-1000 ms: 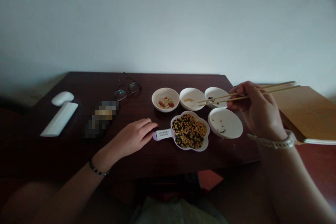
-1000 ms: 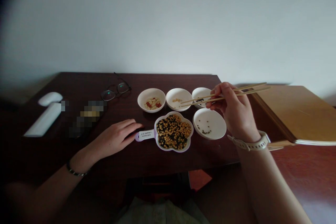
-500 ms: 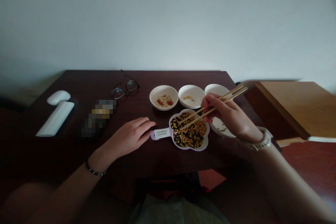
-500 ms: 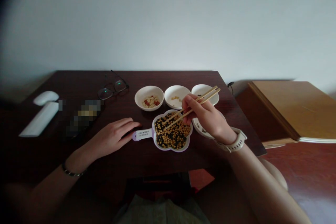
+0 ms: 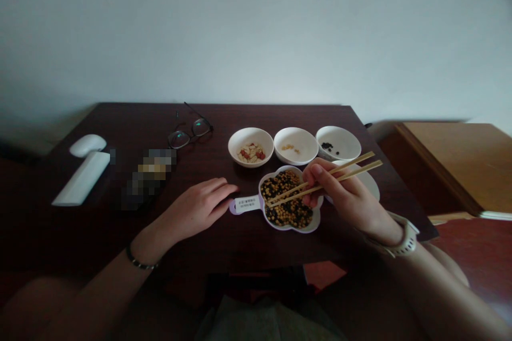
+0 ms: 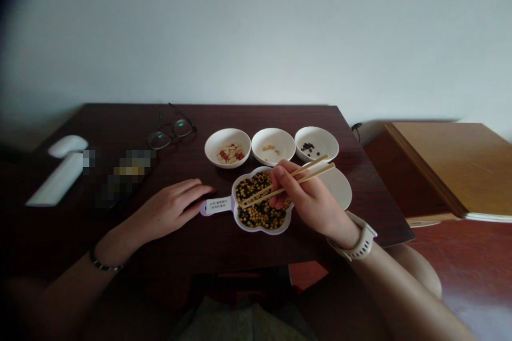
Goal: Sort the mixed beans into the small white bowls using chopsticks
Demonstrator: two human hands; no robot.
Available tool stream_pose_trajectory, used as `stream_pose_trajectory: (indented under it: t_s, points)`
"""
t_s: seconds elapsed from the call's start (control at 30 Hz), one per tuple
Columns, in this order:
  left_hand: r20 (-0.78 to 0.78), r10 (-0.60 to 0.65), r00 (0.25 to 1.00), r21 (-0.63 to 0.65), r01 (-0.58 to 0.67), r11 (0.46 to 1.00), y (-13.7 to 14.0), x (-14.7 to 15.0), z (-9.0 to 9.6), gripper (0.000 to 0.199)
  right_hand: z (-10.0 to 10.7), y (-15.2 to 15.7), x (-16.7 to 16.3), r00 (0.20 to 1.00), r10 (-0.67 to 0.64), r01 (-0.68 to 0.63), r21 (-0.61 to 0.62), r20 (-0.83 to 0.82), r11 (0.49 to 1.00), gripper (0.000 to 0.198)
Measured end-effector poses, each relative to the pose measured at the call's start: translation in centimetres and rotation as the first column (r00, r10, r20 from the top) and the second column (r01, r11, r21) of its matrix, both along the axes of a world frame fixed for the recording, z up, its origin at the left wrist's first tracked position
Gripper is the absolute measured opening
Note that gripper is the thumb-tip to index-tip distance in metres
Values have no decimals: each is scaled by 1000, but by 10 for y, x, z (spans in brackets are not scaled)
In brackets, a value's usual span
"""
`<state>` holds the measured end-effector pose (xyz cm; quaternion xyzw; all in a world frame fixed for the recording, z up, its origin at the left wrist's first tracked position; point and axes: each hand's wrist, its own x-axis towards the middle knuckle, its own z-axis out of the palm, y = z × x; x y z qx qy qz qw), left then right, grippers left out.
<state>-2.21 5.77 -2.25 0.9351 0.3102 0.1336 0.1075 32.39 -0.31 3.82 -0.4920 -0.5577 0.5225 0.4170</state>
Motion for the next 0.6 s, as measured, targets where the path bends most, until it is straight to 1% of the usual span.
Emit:
stream_pose_trajectory:
  t_s: [0.1,0.2,0.37,0.6]
  points:
    - [-2,1,1000,-5,-1,1000,0,0,-1,30,-2,1,0,1000,-12,11,31,25,999,44]
    - [8,3,1000,-13,-3,1000,0,-1,-1,30,2,1,1,999,-25,22,62,40,998,44]
    - [6,1,1000,-15,-1,1000,0,0,0,29,8,1,1,999,-37,36,63,22,997,41]
    - [7,1,1000,-13,-1,1000,0,0,2,29,-1,0,-2,997,26,-30,57,73,998,45]
